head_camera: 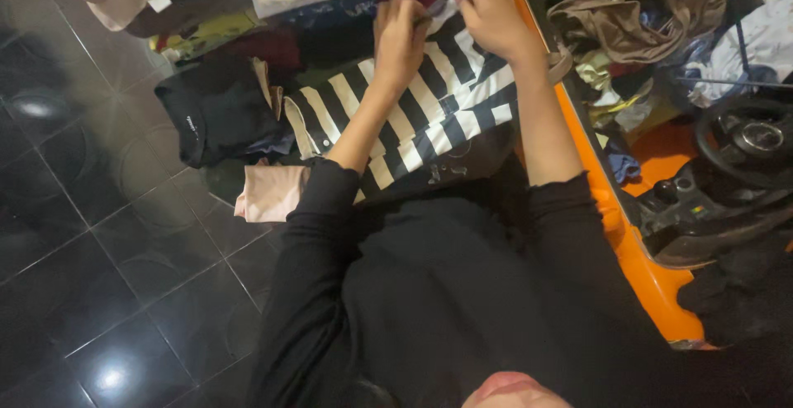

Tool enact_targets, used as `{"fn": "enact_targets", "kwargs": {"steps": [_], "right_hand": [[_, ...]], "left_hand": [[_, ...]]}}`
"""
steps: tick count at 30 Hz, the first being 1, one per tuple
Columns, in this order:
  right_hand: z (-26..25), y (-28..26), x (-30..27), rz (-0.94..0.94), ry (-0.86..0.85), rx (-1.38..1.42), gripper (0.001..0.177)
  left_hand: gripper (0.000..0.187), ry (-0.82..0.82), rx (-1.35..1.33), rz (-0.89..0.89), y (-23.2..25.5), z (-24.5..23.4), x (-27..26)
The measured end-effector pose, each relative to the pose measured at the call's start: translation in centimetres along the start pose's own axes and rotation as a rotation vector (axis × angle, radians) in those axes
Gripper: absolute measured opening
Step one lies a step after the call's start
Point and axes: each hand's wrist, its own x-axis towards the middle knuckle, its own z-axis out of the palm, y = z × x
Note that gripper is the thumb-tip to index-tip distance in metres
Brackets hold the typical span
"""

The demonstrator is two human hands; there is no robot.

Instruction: The person folds items of clothing including a black shirt, a white t-shirt, and a striped garment by hand before placing them in a pile.

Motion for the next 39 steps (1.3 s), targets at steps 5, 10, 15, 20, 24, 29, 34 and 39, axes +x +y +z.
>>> {"fn": "enact_targets", "kwargs": {"steps": [5,10,15,20,24,29,34,39], "right_hand": [[-0.4,0.6,0.9,-0.046,-0.271,-0.087,0.034],[-0.9,1.2,1.8,0.074,-0.451,-0.164,0.036],[-0.8,1.0,3.1,0.117,-0.633,-0.316,0.026],[2.6,2.8,1.6,-0.063,-0.678,-0.927,0.02],[2.8,4.3,1.1,-0.139,-0.584,-1.019,0.018],[-0.8,4.4,2.4,0.006,-0.614,-0.47,0.019],[-2.2,5.2,2.4,0.124,-0.667,-0.235,0.04],[-3.0,3.8,3.0,0.104,-0.707,-0.092,0.022]], "left_hand": [[0.023,-0.038,0.24,0.286,1.8,-0.9,-0.2],[0.028,-0.074,0.311,0.456,2.6,-1.7,-0.6],[0.029,-0.087,0.351,0.508,2.8,-2.1,-0.7],[0.024,-0.073,0.372,0.537,2.4,-1.6,-1.0],[0.024,-0.073,0.338,0.4,2.1,-1.1,-0.8],[0.032,0.005,0.169,0.267,2.4,-1.1,-0.1],[0.027,-0.05,0.107,0.174,0.4,0.1,-0.9],[0.034,-0.066,0.034,0.071,-0.1,0.3,-1.3]]}}
